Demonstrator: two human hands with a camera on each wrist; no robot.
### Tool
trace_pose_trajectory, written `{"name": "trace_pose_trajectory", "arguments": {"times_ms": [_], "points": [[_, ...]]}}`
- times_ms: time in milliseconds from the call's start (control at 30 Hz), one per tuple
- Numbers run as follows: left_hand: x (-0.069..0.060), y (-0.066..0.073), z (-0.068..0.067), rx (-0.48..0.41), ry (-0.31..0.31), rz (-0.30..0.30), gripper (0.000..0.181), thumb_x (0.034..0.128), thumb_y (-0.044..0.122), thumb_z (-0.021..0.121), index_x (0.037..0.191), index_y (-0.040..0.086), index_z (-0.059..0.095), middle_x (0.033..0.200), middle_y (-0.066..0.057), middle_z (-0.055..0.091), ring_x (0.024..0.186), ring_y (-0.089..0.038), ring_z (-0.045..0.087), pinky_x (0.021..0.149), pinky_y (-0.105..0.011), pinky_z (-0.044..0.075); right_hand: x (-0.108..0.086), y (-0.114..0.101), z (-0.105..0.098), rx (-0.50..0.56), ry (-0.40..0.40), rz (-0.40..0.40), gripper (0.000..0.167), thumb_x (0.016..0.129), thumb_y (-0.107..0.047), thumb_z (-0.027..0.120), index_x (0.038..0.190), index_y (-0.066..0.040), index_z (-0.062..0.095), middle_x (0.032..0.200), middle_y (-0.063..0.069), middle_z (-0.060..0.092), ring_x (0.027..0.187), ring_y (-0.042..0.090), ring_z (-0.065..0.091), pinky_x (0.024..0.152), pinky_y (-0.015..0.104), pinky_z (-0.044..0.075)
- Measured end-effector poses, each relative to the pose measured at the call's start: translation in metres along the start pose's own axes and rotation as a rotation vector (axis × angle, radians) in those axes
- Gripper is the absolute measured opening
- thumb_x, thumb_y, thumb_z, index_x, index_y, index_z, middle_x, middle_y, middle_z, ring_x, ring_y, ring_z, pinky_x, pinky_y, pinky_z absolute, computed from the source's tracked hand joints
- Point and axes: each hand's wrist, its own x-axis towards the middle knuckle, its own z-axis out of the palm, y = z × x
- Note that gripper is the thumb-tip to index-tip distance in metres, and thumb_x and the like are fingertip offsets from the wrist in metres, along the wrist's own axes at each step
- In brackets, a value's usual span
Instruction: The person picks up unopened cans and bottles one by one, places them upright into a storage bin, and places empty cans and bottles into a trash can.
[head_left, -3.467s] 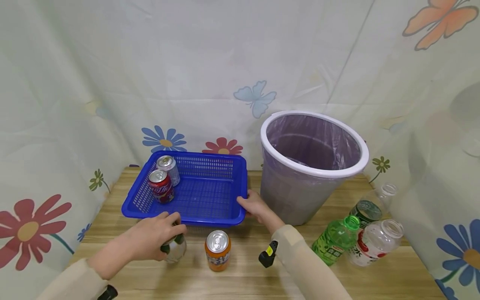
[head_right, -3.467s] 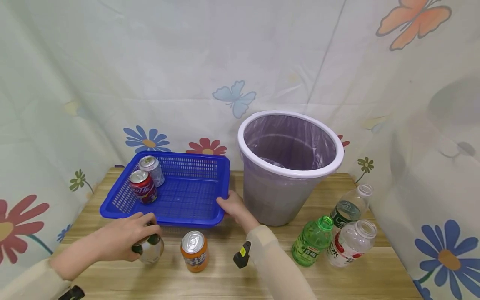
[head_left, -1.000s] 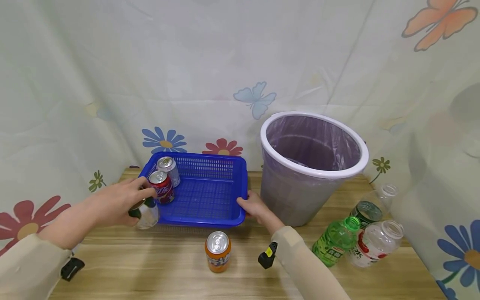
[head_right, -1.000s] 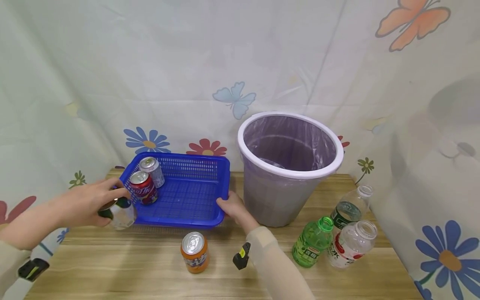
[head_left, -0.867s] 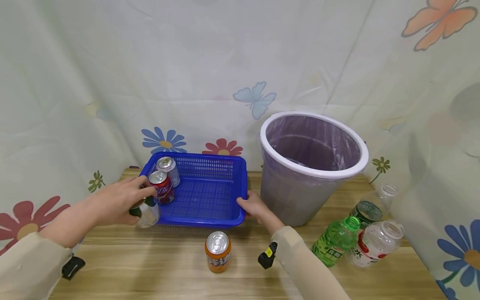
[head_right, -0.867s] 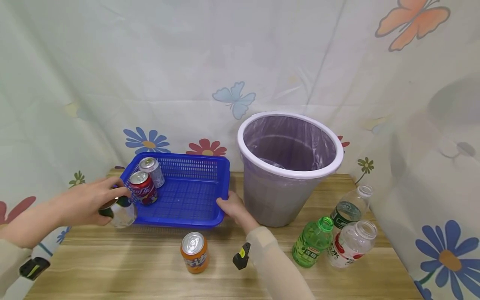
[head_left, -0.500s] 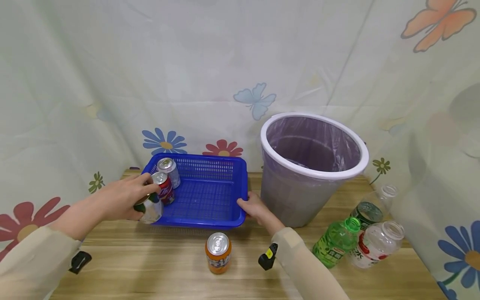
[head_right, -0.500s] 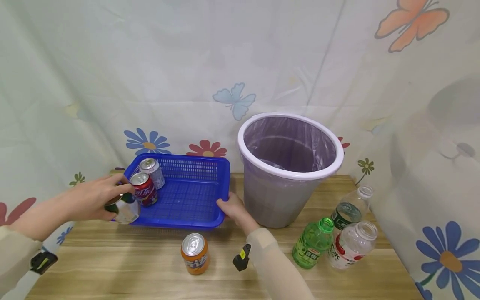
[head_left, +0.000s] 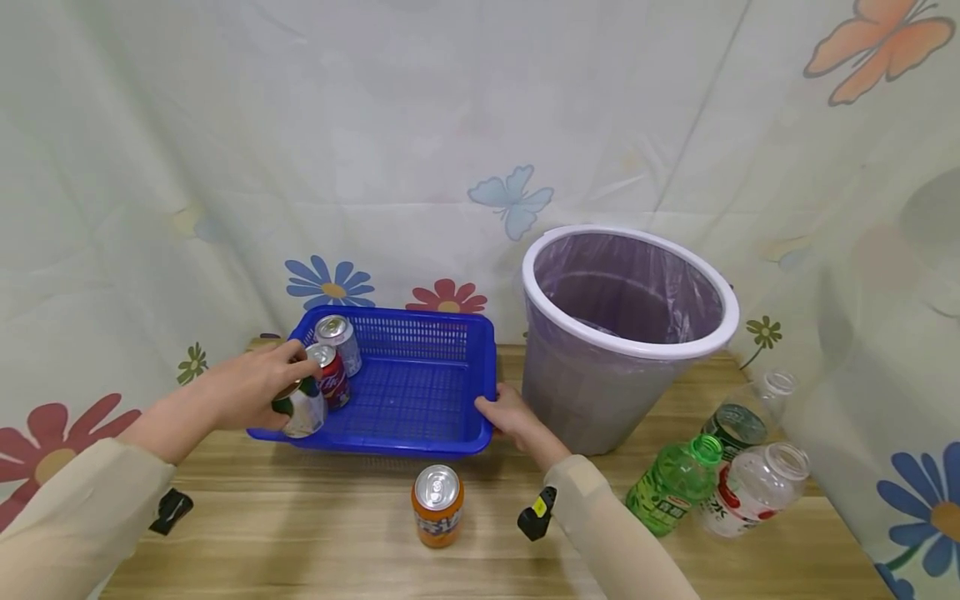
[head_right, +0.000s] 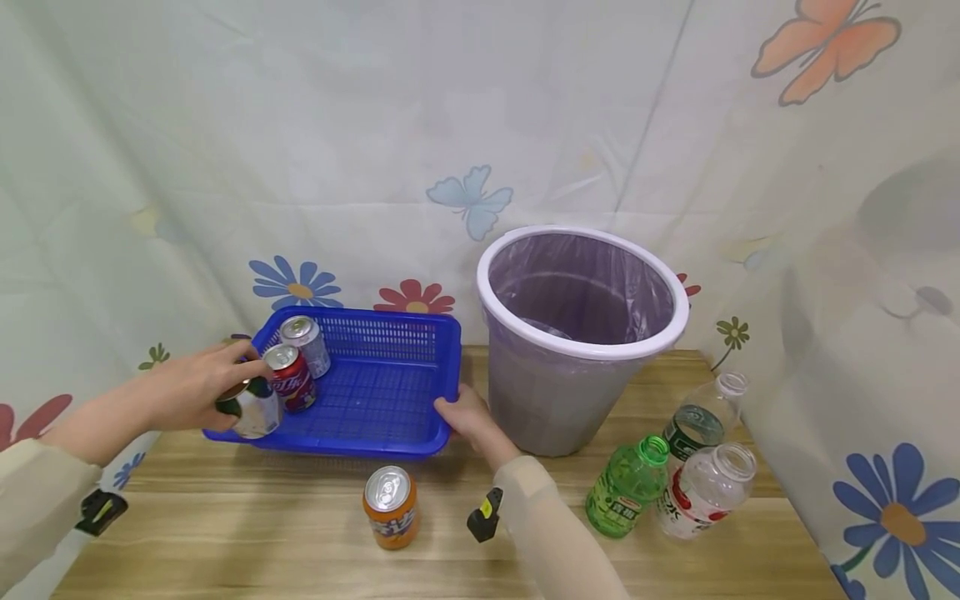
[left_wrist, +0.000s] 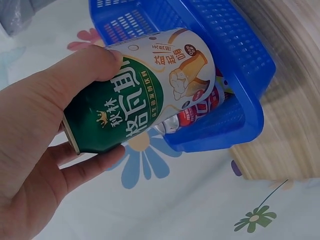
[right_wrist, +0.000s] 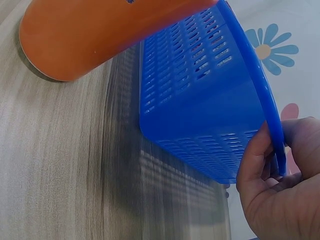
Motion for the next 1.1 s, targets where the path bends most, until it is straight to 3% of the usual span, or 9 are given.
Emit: {"name": "trace_pose_trajectory", "arguments": {"times_ms": [200, 733, 1100], "points": [[0.005, -0.006, 0.003, 0.016, 0.015, -0.013, 0.054, 0.0621, 0.022, 0.082, 0.109, 0.012, 0.057, 0.088, -0.002, 0.046, 0.071, -0.016, 0.042, 0.060, -0.029, 0.041, 0.001, 0.000, 0.000, 0.012, -0.006, -0.004, 0.034, 0.085, -0.012, 0.048, 0.114, 0.007, 0.046, 0.107, 0.029, 0.059, 0.089, 0.038, 0.064, 0.066, 0.039, 0.056], [0.015, -0.017, 0.014, -0.033, -0.045, -0.071, 0.050, 0.0656, 0.021, 0.080, 0.108, 0.015, 0.054, 0.087, -0.002, 0.045, 0.070, -0.017, 0.042, 0.055, -0.027, 0.038, 0.000, -0.001, -0.001, -0.001, -0.010, -0.008, 0.034, 0.086, -0.013, 0.048, 0.114, 0.007, 0.046, 0.107, 0.029, 0.059, 0.088, 0.037, 0.065, 0.064, 0.038, 0.057], [0.022, -0.025, 0.025, -0.057, -0.087, -0.118, 0.056, 0.0651, 0.021, 0.081, 0.114, 0.012, 0.056, 0.095, -0.007, 0.049, 0.076, -0.020, 0.045, 0.059, -0.032, 0.046, 0.000, 0.000, 0.000, 0.004, -0.005, -0.013, 0.033, 0.086, -0.012, 0.047, 0.113, 0.007, 0.046, 0.105, 0.029, 0.060, 0.086, 0.036, 0.066, 0.063, 0.037, 0.057]]}}
